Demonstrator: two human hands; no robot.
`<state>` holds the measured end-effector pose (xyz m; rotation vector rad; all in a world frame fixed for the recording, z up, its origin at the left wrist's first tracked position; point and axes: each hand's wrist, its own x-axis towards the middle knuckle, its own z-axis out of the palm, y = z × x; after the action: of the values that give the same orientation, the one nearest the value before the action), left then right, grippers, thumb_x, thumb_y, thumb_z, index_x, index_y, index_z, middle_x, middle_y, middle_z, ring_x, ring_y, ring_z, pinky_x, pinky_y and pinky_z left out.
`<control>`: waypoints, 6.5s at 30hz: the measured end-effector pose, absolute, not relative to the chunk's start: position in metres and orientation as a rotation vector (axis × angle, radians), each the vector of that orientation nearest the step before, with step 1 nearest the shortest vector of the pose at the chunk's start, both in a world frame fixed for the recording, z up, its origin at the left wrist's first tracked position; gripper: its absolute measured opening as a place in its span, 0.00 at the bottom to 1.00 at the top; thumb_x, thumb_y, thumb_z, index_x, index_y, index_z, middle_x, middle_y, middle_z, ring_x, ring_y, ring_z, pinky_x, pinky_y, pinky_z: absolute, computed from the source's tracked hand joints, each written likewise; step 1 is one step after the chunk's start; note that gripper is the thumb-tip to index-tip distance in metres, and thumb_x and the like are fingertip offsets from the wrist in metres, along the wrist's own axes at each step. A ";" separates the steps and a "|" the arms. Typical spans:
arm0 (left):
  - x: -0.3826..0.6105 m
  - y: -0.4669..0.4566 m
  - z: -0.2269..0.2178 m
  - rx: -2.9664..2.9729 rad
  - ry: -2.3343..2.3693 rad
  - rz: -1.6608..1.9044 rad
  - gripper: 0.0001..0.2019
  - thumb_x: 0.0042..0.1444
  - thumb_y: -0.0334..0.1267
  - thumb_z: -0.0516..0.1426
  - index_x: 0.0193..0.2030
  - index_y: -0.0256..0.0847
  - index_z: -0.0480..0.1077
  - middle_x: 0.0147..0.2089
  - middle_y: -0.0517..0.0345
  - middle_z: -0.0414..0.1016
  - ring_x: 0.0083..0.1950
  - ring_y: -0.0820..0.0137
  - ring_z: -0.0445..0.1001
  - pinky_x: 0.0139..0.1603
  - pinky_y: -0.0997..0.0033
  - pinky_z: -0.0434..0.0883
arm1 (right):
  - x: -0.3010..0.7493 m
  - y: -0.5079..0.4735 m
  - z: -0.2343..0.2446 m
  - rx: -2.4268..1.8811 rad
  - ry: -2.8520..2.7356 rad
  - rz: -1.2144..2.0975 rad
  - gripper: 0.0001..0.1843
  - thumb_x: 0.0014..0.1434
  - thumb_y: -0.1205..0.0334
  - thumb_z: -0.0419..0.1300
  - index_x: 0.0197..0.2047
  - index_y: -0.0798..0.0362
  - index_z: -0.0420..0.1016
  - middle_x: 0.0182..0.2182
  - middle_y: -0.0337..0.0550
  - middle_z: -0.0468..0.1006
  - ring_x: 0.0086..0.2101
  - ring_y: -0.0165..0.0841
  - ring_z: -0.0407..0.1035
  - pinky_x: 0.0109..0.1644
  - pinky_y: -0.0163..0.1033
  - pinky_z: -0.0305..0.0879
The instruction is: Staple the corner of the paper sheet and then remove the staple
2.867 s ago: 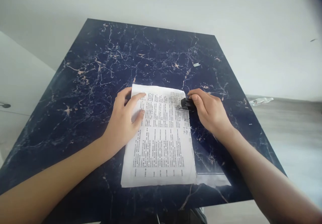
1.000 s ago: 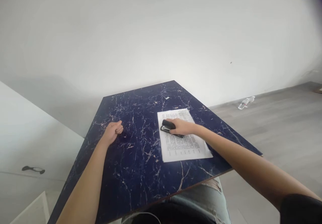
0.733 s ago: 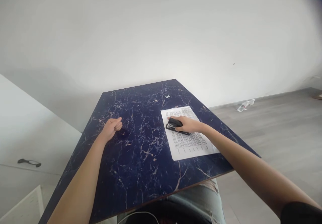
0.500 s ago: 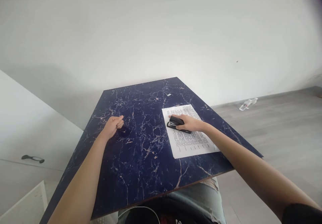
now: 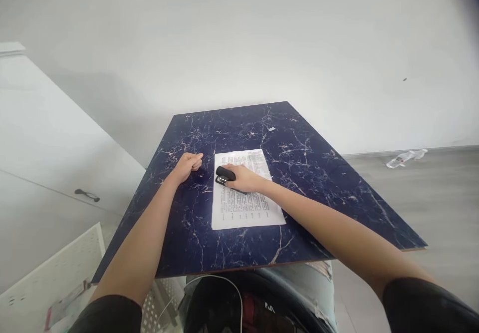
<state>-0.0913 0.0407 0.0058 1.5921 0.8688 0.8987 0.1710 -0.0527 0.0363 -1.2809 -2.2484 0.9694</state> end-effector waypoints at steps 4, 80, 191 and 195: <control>-0.092 0.040 0.005 1.573 0.860 0.912 0.33 0.63 0.54 0.60 0.17 0.43 0.47 0.19 0.68 0.42 0.21 0.79 0.42 0.25 0.68 0.43 | 0.150 -0.049 0.033 -1.234 -2.279 0.931 0.23 0.60 0.62 0.62 0.59 0.49 0.74 0.51 0.49 0.81 0.52 0.50 0.73 0.64 0.59 0.58; -0.192 0.057 0.026 0.673 0.608 1.697 0.29 0.66 0.41 0.57 0.23 0.42 0.40 0.17 0.68 0.42 0.16 0.79 0.47 0.19 0.75 0.55 | 0.258 0.105 -0.016 -2.055 -2.095 0.179 0.38 0.73 0.36 0.36 0.78 0.44 0.51 0.77 0.59 0.43 0.74 0.57 0.37 0.68 0.80 0.30; -0.169 0.073 -0.005 1.157 0.870 1.308 0.32 0.58 0.46 0.66 0.19 0.43 0.46 0.17 0.70 0.45 0.15 0.82 0.47 0.17 0.75 0.46 | 0.042 -0.056 0.011 -0.989 -2.379 0.770 0.12 0.64 0.60 0.60 0.50 0.49 0.68 0.29 0.36 0.74 0.26 0.31 0.67 0.31 0.36 0.57; -0.168 0.072 -0.003 1.012 0.893 1.326 0.30 0.59 0.41 0.66 0.20 0.42 0.47 0.17 0.70 0.45 0.16 0.82 0.47 0.17 0.76 0.47 | 0.052 -0.059 0.011 -1.010 -2.387 0.781 0.12 0.64 0.60 0.60 0.50 0.49 0.68 0.29 0.37 0.75 0.27 0.32 0.68 0.31 0.36 0.59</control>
<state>-0.1678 0.0719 -0.0027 1.0118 0.8925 1.3262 0.0520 -0.0588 0.0113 -1.0095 -2.3872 0.7813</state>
